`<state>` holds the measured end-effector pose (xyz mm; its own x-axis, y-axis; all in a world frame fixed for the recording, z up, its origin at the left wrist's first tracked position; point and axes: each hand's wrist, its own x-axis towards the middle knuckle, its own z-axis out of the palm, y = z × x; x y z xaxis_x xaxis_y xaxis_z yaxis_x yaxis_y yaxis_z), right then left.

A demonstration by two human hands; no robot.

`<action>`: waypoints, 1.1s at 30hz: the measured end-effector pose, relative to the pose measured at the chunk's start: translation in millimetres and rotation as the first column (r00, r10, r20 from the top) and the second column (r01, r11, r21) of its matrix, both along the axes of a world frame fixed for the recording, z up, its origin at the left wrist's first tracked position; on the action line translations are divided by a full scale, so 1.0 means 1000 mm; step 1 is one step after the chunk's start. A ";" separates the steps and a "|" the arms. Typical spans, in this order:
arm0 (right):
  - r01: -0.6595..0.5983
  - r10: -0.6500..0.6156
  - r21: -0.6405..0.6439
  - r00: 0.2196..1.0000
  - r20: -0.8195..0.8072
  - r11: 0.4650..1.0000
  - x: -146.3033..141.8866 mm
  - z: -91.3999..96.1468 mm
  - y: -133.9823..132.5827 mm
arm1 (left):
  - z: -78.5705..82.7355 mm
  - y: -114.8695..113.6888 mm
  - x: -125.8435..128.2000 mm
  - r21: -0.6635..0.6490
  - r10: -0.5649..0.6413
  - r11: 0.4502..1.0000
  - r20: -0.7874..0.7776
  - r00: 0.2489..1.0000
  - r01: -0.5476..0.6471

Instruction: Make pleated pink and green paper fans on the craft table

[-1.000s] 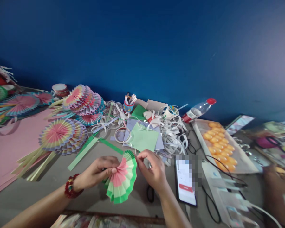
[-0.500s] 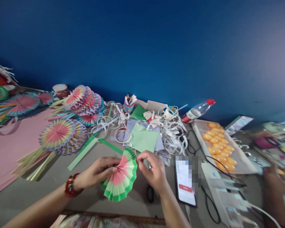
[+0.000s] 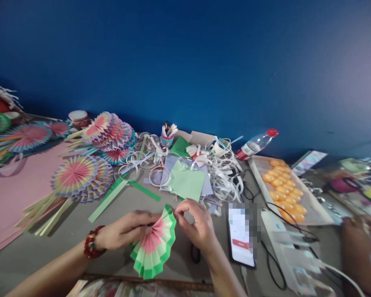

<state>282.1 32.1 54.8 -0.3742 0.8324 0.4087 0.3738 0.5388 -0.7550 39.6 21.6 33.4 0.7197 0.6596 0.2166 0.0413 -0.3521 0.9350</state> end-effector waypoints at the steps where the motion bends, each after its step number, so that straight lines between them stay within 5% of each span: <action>1: -0.005 0.005 0.000 1.000 -0.007 1.000 -0.001 0.001 0.000 | 0.000 0.000 0.000 0.009 -0.013 1.000 -0.003 1.000 0.013; 6: -0.031 0.031 0.007 0.999 -0.042 0.999 -0.002 0.003 -0.002 | 0.004 0.000 0.003 -0.027 -0.019 0.999 0.051 0.999 0.020; 16: -0.040 0.042 0.074 0.999 -0.017 0.996 -0.012 0.013 -0.008 | 0.006 -0.007 0.022 -0.125 0.283 0.955 0.120 0.952 -0.268; 23: -0.010 0.010 0.001 0.997 -0.074 1.000 -0.018 0.015 -0.013 | 0.007 -0.015 0.023 0.135 0.348 0.921 0.138 0.927 -0.365; 29: -0.157 0.096 -0.341 0.977 -0.188 0.927 -0.012 0.020 -0.022 | 0.005 -0.016 0.019 0.478 0.396 0.787 0.093 0.914 -0.390; 33: -0.176 0.149 -0.395 0.984 -0.098 0.902 -0.011 0.030 -0.028 | 0.010 -0.019 0.018 0.623 0.420 0.704 0.022 0.907 -0.341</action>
<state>270.7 4.4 85.1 -0.5029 0.8605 0.0818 0.2504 0.2356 -0.9390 57.3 3.0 43.3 0.4813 0.6422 0.5966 0.3875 -0.7664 0.5123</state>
